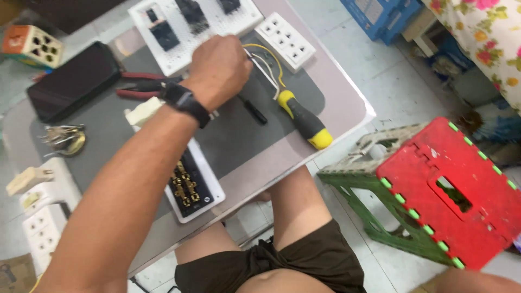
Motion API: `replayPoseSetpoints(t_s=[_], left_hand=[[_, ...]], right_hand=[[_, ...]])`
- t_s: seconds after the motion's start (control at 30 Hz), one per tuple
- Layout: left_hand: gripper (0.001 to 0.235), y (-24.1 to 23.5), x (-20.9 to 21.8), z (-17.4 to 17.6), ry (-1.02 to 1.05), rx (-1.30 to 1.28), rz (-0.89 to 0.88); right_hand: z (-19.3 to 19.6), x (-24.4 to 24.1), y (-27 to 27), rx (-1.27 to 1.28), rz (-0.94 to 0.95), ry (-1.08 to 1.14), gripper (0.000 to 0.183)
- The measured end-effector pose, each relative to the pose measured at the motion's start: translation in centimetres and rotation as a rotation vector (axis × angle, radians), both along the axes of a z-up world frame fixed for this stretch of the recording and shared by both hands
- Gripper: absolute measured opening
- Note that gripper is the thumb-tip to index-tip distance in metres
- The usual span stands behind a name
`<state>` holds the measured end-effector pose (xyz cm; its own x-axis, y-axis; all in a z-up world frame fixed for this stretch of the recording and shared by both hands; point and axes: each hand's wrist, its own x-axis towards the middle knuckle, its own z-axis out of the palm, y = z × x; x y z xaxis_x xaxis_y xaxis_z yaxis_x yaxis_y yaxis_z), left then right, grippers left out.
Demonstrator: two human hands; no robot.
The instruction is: The person disassembles a white power strip using a screwdriver, removes the front cover, and then unscrews and removes the internal metal contact terminals from the housing. The components are placed on the table.
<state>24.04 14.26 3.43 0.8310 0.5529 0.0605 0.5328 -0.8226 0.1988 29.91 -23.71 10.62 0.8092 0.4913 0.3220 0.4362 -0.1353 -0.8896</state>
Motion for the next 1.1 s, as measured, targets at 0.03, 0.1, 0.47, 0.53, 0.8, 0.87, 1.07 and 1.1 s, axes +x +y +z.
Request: replayPoseSetpoints(t_s=[0.03, 0.1, 0.47, 0.53, 0.8, 0.87, 1.07, 1.1], left_hand=[[0.029, -0.4, -0.1, 0.9, 0.1, -0.104, 0.068], [0.032, -0.4, -0.6, 1.6, 0.203, -0.213, 0.133], [0.016, -2.3, -21.0, 9.1, -0.123, 0.02, -0.123], [0.017, -5.0, -22.3, 8.7, -0.09, -0.117, -0.001], [0.021, -8.0, -23.4, 4.1, -0.171, -0.076, -0.279], [0.017, -7.8, -22.9, 4.0, -0.093, -0.088, -0.339], [0.033, -7.3, -21.3, 4.3, 0.09, -0.123, -0.445], [0.033, -7.3, -21.2, 4.0, 0.091, -0.123, -0.45]], right_hand=[[0.2, -0.6, 1.3, 0.031, -0.006, 0.009, 0.026], [0.0, -1.5, 2.3, 0.079, -0.029, 0.031, 0.029], [-10.1, -4.9, 2.1, 0.072, -0.03, 0.313, 0.04], [-10.0, -5.9, 5.1, 0.086, -0.035, 0.325, 0.037], [-8.9, -8.5, 12.9, 0.091, 0.253, 0.019, 0.027], [-10.4, -8.3, 13.6, 0.101, 0.309, 0.102, 0.027], [-11.5, -7.7, 13.6, 0.193, 0.312, 0.098, 0.026], [-11.6, -7.8, 13.5, 0.193, 0.307, 0.098, 0.026]])
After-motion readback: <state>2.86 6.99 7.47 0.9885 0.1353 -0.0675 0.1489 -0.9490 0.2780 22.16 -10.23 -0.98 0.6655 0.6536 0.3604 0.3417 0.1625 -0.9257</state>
